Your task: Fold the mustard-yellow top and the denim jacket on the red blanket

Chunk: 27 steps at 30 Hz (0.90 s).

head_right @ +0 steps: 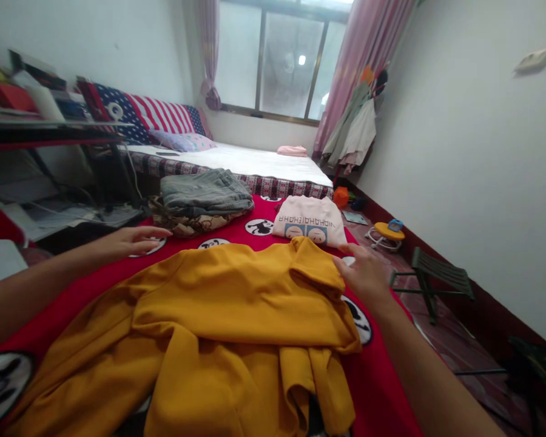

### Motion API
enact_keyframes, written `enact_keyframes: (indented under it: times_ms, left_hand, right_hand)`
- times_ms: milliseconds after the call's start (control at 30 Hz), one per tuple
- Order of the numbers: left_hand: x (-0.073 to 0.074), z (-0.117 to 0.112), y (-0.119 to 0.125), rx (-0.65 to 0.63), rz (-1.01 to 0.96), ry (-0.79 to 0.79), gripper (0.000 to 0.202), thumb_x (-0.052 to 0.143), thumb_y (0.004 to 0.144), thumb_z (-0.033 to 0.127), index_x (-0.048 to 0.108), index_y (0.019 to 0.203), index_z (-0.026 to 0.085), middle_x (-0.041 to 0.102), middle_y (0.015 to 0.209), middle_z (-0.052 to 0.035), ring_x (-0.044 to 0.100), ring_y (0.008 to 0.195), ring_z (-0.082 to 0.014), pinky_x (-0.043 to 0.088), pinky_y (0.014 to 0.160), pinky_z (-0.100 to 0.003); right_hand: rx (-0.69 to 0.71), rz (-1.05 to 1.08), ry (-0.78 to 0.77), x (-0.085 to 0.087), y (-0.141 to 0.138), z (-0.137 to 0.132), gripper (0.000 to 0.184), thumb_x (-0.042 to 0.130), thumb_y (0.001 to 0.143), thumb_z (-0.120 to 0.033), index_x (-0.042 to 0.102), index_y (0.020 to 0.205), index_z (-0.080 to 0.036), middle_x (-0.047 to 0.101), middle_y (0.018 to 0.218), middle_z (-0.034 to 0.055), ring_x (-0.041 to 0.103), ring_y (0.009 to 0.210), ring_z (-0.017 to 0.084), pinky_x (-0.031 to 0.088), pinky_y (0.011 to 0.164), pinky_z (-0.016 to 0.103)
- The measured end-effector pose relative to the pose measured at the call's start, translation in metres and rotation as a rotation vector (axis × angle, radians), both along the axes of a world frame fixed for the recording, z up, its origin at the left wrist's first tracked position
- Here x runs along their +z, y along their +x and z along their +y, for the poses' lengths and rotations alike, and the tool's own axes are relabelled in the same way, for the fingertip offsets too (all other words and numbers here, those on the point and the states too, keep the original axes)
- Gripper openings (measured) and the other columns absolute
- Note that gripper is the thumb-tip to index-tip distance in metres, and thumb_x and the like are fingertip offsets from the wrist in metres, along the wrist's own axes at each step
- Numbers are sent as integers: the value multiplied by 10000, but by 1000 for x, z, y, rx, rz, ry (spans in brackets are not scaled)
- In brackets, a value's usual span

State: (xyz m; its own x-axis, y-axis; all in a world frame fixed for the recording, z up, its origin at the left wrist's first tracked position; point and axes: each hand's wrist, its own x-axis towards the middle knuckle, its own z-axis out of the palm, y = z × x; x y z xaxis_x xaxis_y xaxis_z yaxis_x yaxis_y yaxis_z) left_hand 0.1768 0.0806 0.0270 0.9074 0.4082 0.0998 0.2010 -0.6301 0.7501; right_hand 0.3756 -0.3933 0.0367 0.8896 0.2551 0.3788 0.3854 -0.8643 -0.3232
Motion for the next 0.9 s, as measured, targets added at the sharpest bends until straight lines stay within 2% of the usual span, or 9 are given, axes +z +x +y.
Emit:
enact_keyframes:
  times_ms: [100,200,267,367,500,600,733,800,900]
  left_hand:
    - [-16,-35,19,-87,68,10,873,657,673,587,443,1415,178,611,1282,-164,656,1012,-295,541,792,-360]
    - [-28,-76,26,-202,67,177,903,659,711,503,317,1496,214,611,1292,-135,629,1087,-302,501,890,-383]
    - [-32,-96,24,-302,54,279,760,643,724,384,427,1438,243,656,1220,-102,638,1052,-288,488,891,-368]
    - [-26,-107,16,-517,85,346,472,571,713,235,665,1175,265,699,1112,-50,641,978,-243,478,861,-310]
    - [7,-96,23,-721,223,379,339,561,619,163,744,892,245,710,896,-11,628,809,-207,480,741,-259]
    - [44,-84,50,-625,110,527,250,545,638,148,745,778,206,687,879,-42,631,818,-223,484,776,-285]
    - [71,-77,90,-151,-200,742,573,518,702,58,628,1240,221,456,1430,-97,500,1229,-326,411,1025,-432]
    - [63,-77,93,-105,-223,778,736,528,687,-1,492,1392,209,239,1569,-129,327,1380,-369,333,1098,-504]
    - [29,-81,63,-352,-172,732,648,558,730,18,533,1355,187,246,1566,-147,267,1423,-353,269,1150,-503]
  right_hand:
    - [167,104,-54,-4,-2,46,742,642,764,-518,454,1400,-186,649,1217,143,656,1013,305,486,787,359]
    - [159,242,-275,-25,-4,73,1026,718,674,-586,289,1494,-145,579,1294,204,618,1085,356,466,822,388]
    - [142,245,-388,-38,-6,81,851,697,721,-542,413,1422,-151,597,1256,205,628,1057,352,455,797,380]
    - [226,160,-485,-39,-14,82,324,556,855,-398,655,1099,-209,701,1036,131,664,926,294,426,704,325]
    - [326,138,-524,3,-11,76,175,589,777,-335,709,843,-226,715,807,65,649,730,239,356,580,283]
    - [251,75,-373,45,13,74,163,618,733,-315,718,806,-209,697,750,47,636,712,222,372,586,278]
    - [62,-202,9,63,44,76,512,637,757,-367,608,1213,-136,652,1131,144,646,921,264,475,760,324]
    - [140,-275,114,52,42,71,706,653,750,-352,448,1377,-101,524,1322,202,614,1056,287,487,878,372]
    - [423,-263,51,20,11,47,545,584,782,-232,507,1314,-141,528,1327,168,532,1221,293,428,1038,423]
